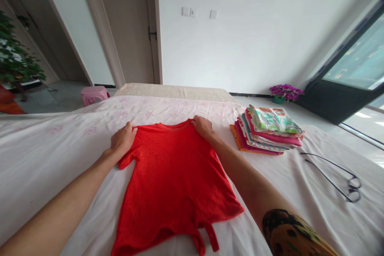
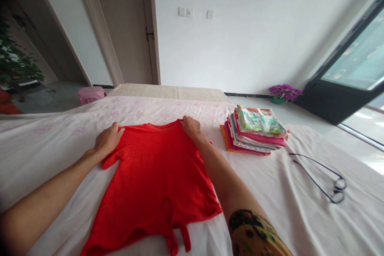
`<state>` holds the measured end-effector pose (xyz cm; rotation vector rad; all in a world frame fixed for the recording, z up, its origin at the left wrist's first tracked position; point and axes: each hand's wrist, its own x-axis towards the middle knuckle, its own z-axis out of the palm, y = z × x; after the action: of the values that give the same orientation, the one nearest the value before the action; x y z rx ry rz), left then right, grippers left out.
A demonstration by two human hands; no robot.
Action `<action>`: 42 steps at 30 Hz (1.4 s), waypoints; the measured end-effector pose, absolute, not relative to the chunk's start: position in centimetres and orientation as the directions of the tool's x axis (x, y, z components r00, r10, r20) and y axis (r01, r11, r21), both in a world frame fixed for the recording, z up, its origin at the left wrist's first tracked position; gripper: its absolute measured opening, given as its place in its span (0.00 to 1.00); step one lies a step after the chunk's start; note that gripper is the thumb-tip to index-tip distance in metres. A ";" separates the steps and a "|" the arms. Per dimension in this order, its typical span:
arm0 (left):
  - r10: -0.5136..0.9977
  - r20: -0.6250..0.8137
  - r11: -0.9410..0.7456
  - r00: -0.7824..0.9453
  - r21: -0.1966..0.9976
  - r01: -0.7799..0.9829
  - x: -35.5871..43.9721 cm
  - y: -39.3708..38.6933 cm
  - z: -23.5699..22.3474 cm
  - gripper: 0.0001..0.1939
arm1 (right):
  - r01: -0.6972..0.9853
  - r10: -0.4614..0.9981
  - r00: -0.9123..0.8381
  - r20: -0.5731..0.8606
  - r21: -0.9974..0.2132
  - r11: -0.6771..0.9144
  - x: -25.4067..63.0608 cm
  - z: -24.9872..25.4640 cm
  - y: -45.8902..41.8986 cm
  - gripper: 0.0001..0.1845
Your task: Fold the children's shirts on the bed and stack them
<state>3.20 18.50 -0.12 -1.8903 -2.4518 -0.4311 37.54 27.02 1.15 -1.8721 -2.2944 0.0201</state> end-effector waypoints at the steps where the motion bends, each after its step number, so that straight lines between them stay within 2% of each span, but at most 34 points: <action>1: 0.942 0.173 0.255 -0.289 0.193 0.947 2.8 19.1 0.3 0.21 | 0.975 0.977 -0.173 0.127 -0.122 0.188 37.4 1.4 27.5 0.20; 5: 0.932 0.196 0.291 -0.304 0.094 0.952 2.6 20.3 1.7 0.19 | 0.979 0.982 -0.128 0.136 -0.139 0.147 36.9 2.1 28.4 0.20; 9: 0.927 0.362 0.116 -0.097 -0.031 0.993 5.1 19.0 1.6 0.21 | 0.961 0.937 -0.200 0.286 -0.126 0.244 36.6 2.2 26.1 0.19; 11: 0.924 0.379 -0.057 0.055 -0.007 0.998 7.2 17.6 0.8 0.23 | 0.923 0.889 -0.310 0.338 -0.116 0.366 36.3 2.0 23.7 0.21; 13: 0.921 0.343 -0.217 0.186 0.054 0.975 9.2 15.9 -0.4 0.25 | 0.867 0.839 -0.432 0.332 -0.103 0.488 36.1 1.4 21.0 0.24; 15: 0.928 0.275 -0.291 0.253 0.108 0.951 10.8 14.1 -1.7 0.30 | 0.819 0.803 -0.526 0.281 -0.087 0.567 36.0 0.5 18.2 0.28; 17: 0.943 0.210 -0.290 0.260 0.127 0.949 11.7 12.4 -2.7 0.34 | 0.802 0.795 -0.564 0.224 -0.081 0.592 36.5 -0.7 15.9 0.32; 21: 0.944 0.185 -0.292 0.274 0.079 0.953 11.1 9.8 -3.5 0.35 | 0.804 0.799 -0.575 0.175 -0.058 0.591 38.9 -2.5 13.4 0.34; 25: 0.932 0.177 -0.327 0.316 0.038 0.944 9.6 8.1 -3.6 0.33 | 0.810 0.800 -0.574 0.176 -0.022 0.586 41.0 -2.2 12.7 0.33; 30: 0.917 0.207 -0.353 0.340 0.027 0.935 8.7 6.0 -4.2 0.33 | 0.874 0.862 -0.482 0.160 0.016 0.485 40.7 -1.5 10.2 0.36; 36: 0.846 0.264 -0.481 0.463 0.005 0.877 7.4 2.8 -4.3 0.34 | 0.839 0.825 -0.537 0.176 0.014 0.543 41.5 -2.3 6.9 0.36; 39: 0.831 0.261 -0.516 0.491 0.034 0.856 6.4 1.7 -4.0 0.32 | 0.871 0.858 -0.485 0.167 0.008 0.491 43.0 -2.3 6.8 0.34; 42: 0.869 0.205 -0.481 0.450 0.137 0.866 6.3 1.2 -2.7 0.30 | 0.891 0.881 -0.447 0.154 -0.011 0.454 43.7 -2.3 6.9 0.33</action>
<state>6.26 1.16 -2.72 -2.6853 -1.6071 -0.3907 43.66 6.92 -2.27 -1.5698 -2.5585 -0.1074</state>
